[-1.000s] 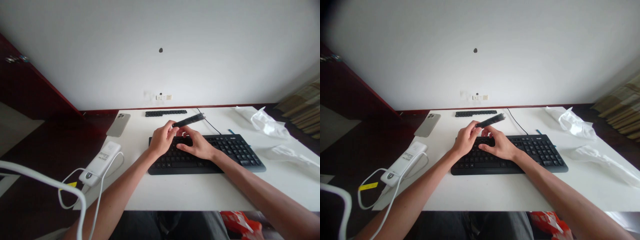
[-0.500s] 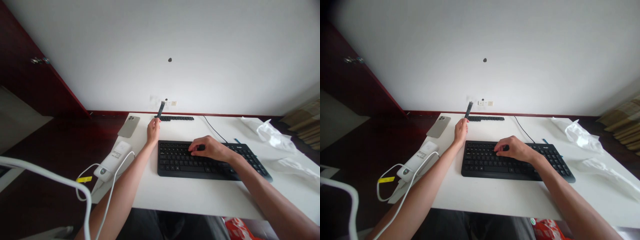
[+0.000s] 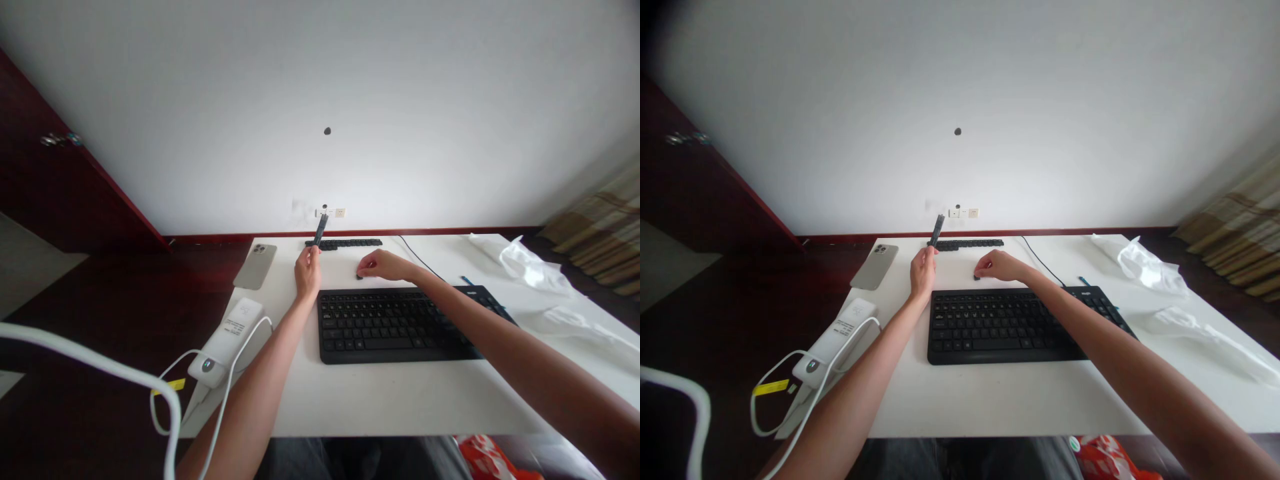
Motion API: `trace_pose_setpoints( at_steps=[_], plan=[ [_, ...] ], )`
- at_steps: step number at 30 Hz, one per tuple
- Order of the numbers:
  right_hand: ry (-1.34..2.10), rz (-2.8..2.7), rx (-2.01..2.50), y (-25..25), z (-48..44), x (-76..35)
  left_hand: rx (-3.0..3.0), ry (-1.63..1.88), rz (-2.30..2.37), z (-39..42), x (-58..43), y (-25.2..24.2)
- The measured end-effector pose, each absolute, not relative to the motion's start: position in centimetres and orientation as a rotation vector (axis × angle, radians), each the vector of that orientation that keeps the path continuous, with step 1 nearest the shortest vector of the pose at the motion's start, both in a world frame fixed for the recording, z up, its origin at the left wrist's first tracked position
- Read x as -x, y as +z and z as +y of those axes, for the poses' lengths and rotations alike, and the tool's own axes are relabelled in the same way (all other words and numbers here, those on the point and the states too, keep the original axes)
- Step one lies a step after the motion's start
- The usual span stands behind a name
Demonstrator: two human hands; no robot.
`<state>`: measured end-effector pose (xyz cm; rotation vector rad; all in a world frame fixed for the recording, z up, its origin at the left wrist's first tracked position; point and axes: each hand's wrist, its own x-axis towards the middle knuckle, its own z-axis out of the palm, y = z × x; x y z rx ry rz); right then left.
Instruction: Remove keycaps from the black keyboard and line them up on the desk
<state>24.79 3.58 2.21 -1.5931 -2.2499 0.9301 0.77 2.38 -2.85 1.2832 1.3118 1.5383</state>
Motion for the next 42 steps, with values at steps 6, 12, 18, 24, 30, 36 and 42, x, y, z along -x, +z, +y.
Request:
trace_pose_setpoints(
  at_steps=[6, 12, 18, 24, 30, 36, 42],
  plan=[
    [0.803, -2.280, 1.609, 1.6, 4.7, -24.2, -1.269, 1.501, 1.337, 2.2, -0.8, -2.5],
    [0.882, -2.209, 1.361, 1.3, 3.0, -25.6, -1.347, 1.472, 1.399, 2.3, -0.9, -2.7],
    [0.614, -2.282, 1.347, 1.1, 1.8, -24.4, -1.343, 1.469, 1.397, 2.1, -0.9, -2.6],
    [0.319, -2.353, 1.487, 0.8, 3.9, -22.3, -1.345, 1.464, 1.413, 2.2, -0.9, -2.6],
    [0.205, -2.307, 1.532, 0.0, 6.2, -20.5, -1.367, 1.473, 1.388, 2.2, -1.0, -2.6],
    [0.188, -2.270, 1.580, -0.4, 6.9, -20.1, -1.376, 1.459, 1.380, 2.1, -1.0, -2.4],
    [0.175, -2.263, 1.601, -0.4, 7.0, -20.0, -1.354, 1.451, 1.392, 2.1, -1.0, -2.3]
  ],
)
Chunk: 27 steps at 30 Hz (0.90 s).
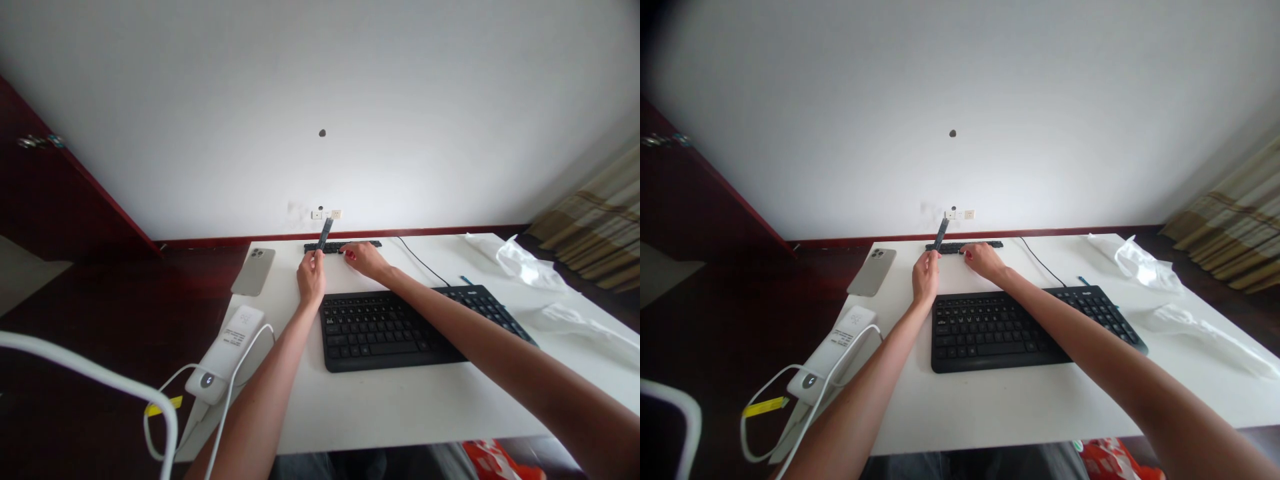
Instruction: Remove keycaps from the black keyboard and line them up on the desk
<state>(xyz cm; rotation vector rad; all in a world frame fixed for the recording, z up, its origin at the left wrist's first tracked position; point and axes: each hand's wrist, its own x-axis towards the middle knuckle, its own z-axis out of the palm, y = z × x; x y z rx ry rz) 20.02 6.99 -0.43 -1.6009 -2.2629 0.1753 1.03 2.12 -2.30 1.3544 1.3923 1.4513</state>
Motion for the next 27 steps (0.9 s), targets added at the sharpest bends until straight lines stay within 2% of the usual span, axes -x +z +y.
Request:
trace_pose_setpoints(
  at_steps=[19, 27],
  plan=[
    [0.189, -2.264, 1.623, -0.1, 7.1, -20.0, -1.360, 1.457, 1.397, 2.2, -1.0, -2.4],
    [0.239, -2.268, 1.483, 1.3, 4.9, -22.5, -1.380, 1.461, 1.397, 2.2, -0.9, -2.4]
  ],
)
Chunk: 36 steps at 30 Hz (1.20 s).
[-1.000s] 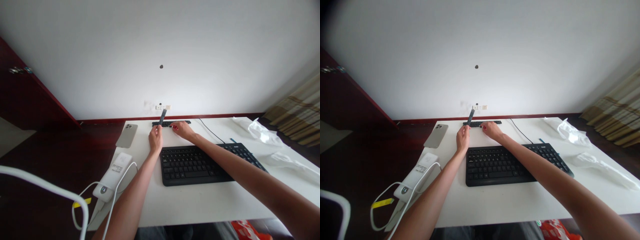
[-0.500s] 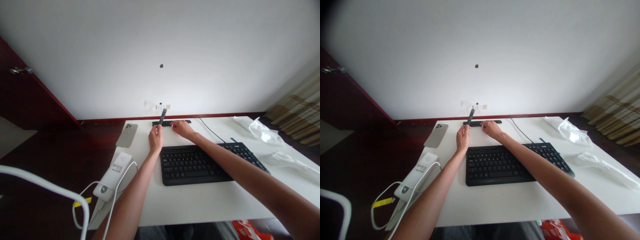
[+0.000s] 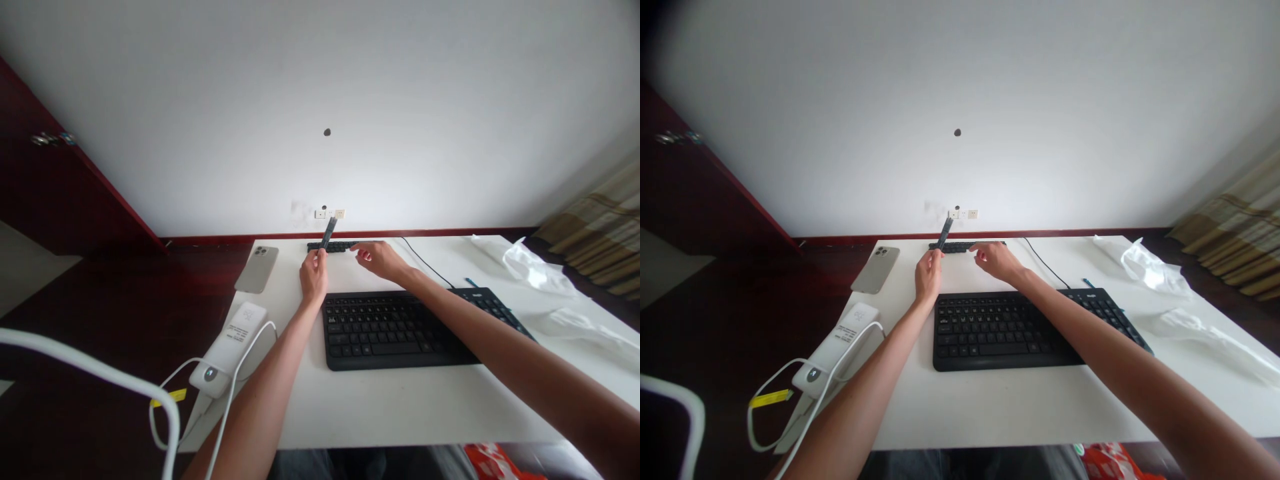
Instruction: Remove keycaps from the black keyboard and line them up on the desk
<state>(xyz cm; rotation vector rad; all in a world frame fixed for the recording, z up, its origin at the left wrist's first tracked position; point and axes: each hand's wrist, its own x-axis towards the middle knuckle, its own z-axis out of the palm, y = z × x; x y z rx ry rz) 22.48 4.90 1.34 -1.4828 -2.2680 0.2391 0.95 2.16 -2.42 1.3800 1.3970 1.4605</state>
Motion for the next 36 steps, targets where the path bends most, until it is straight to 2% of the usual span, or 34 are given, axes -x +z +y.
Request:
trace_pose_setpoints(
  at_steps=[11, 20, 27, 32, 36],
  plan=[
    [0.173, -2.195, 1.548, 1.7, 0.7, -34.0, -1.456, 1.416, 1.421, 1.5, -0.9, -1.7],
    [0.211, -2.123, 1.480, 2.5, -1.3, -34.7, -2.021, 1.227, 1.415, -0.9, -1.7, 0.5],
    [0.736, -2.191, 1.208, 4.0, -5.5, -30.9, -2.497, 1.158, 1.185, -3.8, -2.7, 2.9],
    [0.930, -2.002, 0.954, 3.2, -7.3, -28.3, -2.551, 1.086, 1.047, -5.4, -4.0, 2.3],
    [0.898, -1.887, 0.809, 2.8, -7.6, -27.8, -2.507, 1.059, 0.997, -6.2, -4.8, 1.9]
  ],
)
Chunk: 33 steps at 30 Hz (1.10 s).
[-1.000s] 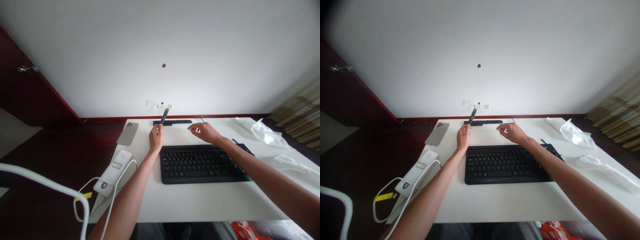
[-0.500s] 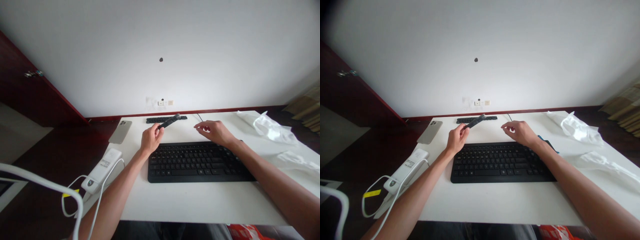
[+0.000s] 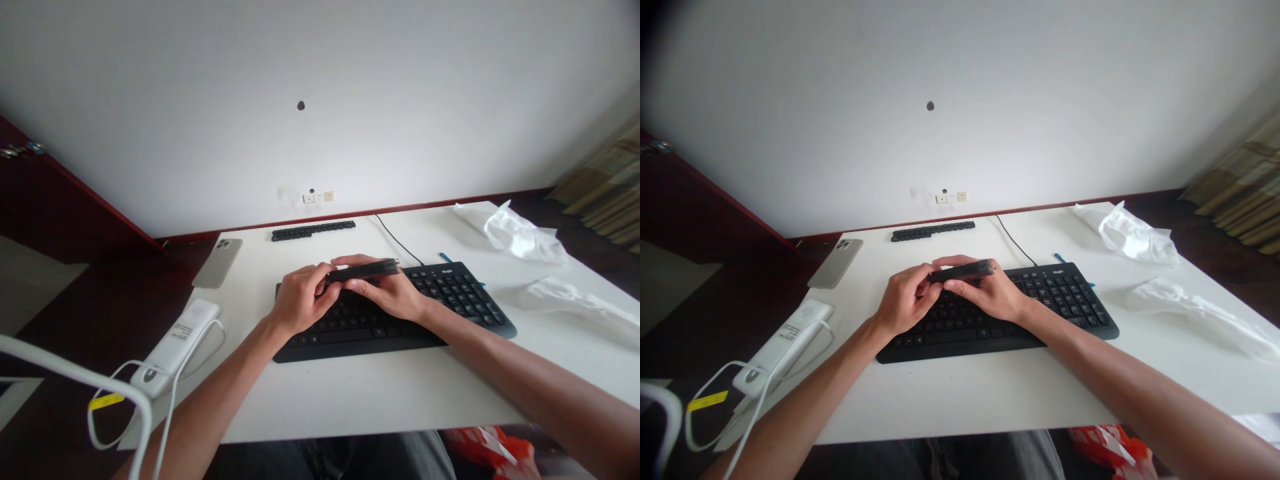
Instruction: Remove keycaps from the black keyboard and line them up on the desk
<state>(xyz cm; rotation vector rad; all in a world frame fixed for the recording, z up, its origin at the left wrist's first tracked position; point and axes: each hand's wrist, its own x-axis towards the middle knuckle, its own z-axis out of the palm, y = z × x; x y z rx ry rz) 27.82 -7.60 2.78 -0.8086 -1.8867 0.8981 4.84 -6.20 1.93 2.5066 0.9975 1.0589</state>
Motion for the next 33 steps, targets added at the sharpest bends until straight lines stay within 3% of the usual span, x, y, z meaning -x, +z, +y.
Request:
trace_pose_setpoints(
  at_steps=[7, 16, 23, 28, 33],
  plan=[
    [0.799, -1.886, 0.865, 2.8, -7.5, -28.1, -2.425, 1.054, 1.072, -6.6, -5.1, 2.2],
    [1.120, -1.669, 0.759, 3.3, -7.8, -27.3, -2.354, 0.907, 1.053, -6.9, -5.7, 1.7],
    [0.914, -1.458, 0.925, 2.7, -6.4, -27.9, -2.355, 0.923, 1.155, -6.5, -5.5, 1.9],
    [0.882, -1.359, 0.970, 2.1, -4.7, -29.3, -2.410, 0.755, 1.170, -6.9, -5.8, 2.2],
    [1.069, -1.415, 0.978, 1.6, -4.1, -30.1, -2.430, 0.511, 1.130, -8.3, -6.5, 2.1]
  ],
)
